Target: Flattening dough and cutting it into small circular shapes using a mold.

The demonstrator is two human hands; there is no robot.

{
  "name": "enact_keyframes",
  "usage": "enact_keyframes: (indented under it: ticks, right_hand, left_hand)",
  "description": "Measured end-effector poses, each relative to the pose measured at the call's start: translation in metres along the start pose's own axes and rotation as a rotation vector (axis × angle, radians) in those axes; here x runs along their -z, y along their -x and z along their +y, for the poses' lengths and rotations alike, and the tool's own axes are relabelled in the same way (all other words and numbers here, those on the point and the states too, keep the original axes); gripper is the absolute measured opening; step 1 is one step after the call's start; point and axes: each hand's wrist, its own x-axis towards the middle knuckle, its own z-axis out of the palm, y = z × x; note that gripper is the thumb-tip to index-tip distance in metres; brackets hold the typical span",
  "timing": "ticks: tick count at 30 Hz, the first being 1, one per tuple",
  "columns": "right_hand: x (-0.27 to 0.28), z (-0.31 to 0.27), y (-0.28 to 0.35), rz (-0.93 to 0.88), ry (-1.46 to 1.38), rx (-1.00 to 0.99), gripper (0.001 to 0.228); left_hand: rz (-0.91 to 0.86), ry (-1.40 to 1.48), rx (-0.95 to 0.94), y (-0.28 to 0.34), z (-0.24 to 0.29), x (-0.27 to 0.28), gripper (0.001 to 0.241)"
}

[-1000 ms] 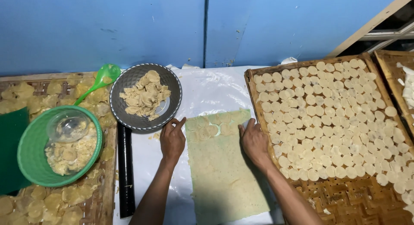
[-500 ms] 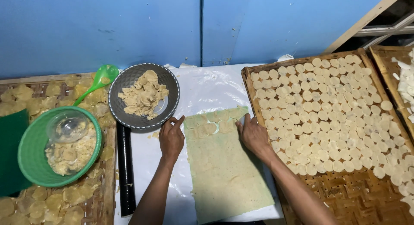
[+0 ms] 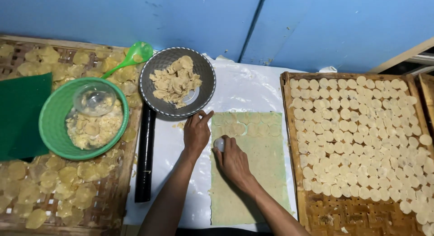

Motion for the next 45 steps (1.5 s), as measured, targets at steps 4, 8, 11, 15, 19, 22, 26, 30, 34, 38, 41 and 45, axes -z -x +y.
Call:
enact_keyframes:
  ticks: [4, 8, 11, 15, 19, 22, 26, 30, 34, 38, 41, 45]
  right_hand:
    - [-0.012, -0.012, -0.011, -0.009, 0.099, 0.045, 0.052]
    - [-0.032, -0.012, -0.019, 0.058, 0.358, 0.032, 0.051]
    - [-0.032, 0.0, -0.018, 0.055, 0.409, 0.12, 0.048]
    - [-0.017, 0.005, -0.025, -0.035, 0.37, 0.212, 0.047]
    - [-0.016, 0.0, -0.024, -0.064, 0.325, 0.14, 0.047]
    - [-0.016, 0.007, -0.024, -0.058, 0.369, 0.17, 0.05]
    - [0.003, 0.008, -0.012, -0.038, 0.015, 0.041, 0.048]
    - [0.019, 0.012, 0.017, 0.026, -0.12, -0.189, 0.048]
    - [0.026, 0.001, 0.022, 0.032, -0.039, -0.163, 0.048]
    - [0.015, 0.001, 0.011, 0.029, 0.064, -0.103, 0.048]
    - [0.003, 0.002, 0.003, 0.051, 0.201, -0.104, 0.048]
    - [-0.003, -0.008, -0.006, 0.172, 0.453, -0.109, 0.046]
  left_hand:
    - [0.013, -0.011, -0.013, -0.001, -0.002, 0.0, 0.04]
    - [0.026, 0.011, -0.014, 0.0, -0.001, 0.002, 0.04]
    - [0.025, 0.012, -0.015, 0.003, -0.001, 0.001, 0.04]
    - [0.023, 0.015, -0.017, 0.002, -0.004, -0.003, 0.038]
    - [0.029, 0.007, -0.023, 0.0, -0.001, 0.0, 0.039]
    - [0.025, 0.021, -0.035, 0.001, -0.001, 0.001, 0.038]
    - [0.022, 0.01, -0.012, 0.003, -0.003, -0.003, 0.038]
    - [-0.005, 0.006, 0.0, 0.001, -0.001, 0.001, 0.037]
    - [-0.004, -0.017, -0.013, 0.003, -0.005, -0.004, 0.038]
    - [-0.007, -0.018, -0.005, 0.0, -0.001, 0.0, 0.039]
    - [-0.005, -0.01, -0.001, -0.001, -0.001, 0.001, 0.039]
    - [0.001, 0.009, 0.001, -0.001, -0.001, 0.0, 0.038]
